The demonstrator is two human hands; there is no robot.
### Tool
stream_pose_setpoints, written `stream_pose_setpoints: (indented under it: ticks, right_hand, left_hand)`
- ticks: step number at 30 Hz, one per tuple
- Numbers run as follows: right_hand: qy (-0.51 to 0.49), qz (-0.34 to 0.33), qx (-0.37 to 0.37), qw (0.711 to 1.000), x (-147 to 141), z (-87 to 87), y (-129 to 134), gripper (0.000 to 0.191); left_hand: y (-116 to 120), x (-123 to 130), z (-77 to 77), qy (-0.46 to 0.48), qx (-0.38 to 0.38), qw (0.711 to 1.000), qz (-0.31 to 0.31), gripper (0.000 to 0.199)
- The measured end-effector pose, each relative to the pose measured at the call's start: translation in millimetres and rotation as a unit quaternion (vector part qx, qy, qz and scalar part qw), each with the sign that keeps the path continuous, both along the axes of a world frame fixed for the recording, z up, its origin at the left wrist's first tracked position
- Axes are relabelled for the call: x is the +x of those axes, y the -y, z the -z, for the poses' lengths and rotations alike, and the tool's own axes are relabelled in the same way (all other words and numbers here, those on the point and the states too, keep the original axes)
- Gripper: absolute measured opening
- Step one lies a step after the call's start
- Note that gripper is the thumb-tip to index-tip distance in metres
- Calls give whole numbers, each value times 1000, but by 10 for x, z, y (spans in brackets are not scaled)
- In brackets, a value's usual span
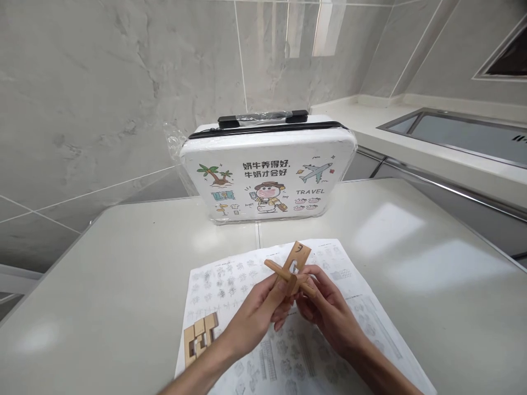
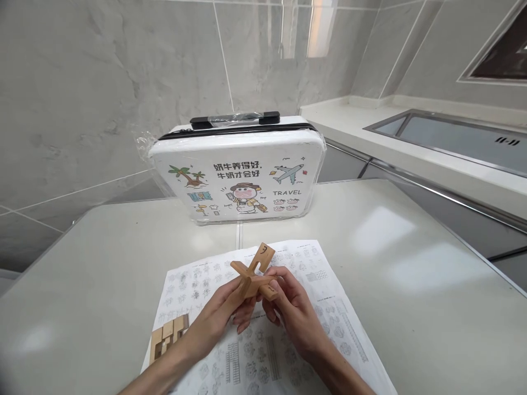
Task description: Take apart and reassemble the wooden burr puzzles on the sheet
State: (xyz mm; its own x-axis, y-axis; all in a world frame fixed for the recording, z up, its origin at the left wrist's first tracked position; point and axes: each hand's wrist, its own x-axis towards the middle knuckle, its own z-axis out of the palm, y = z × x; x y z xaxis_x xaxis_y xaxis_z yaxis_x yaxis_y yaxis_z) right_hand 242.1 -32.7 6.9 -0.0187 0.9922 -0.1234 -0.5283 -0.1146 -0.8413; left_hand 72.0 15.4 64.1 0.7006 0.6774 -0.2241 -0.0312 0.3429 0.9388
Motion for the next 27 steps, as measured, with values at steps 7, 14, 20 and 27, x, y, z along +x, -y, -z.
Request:
stream_pose_setpoints:
  ticks: [7,14,20,27]
  right_hand:
    - [-37,-34,1,999,20,-37,21,38]
    - [-36,-33,2,999,25,-26,33,34]
    - [17,1,13,1000,19,19,22,34]
    - [26,-13,0,1000,37,29,17,38]
  left_hand:
    - [61,36,-30,-27,66,997,-14,59]
    - [89,42,-37,-22,83,996,-11,54]
    - [66,33,-13,-54,93,994,-2,54]
    - [43,18,-54,-65,74,994,44,54]
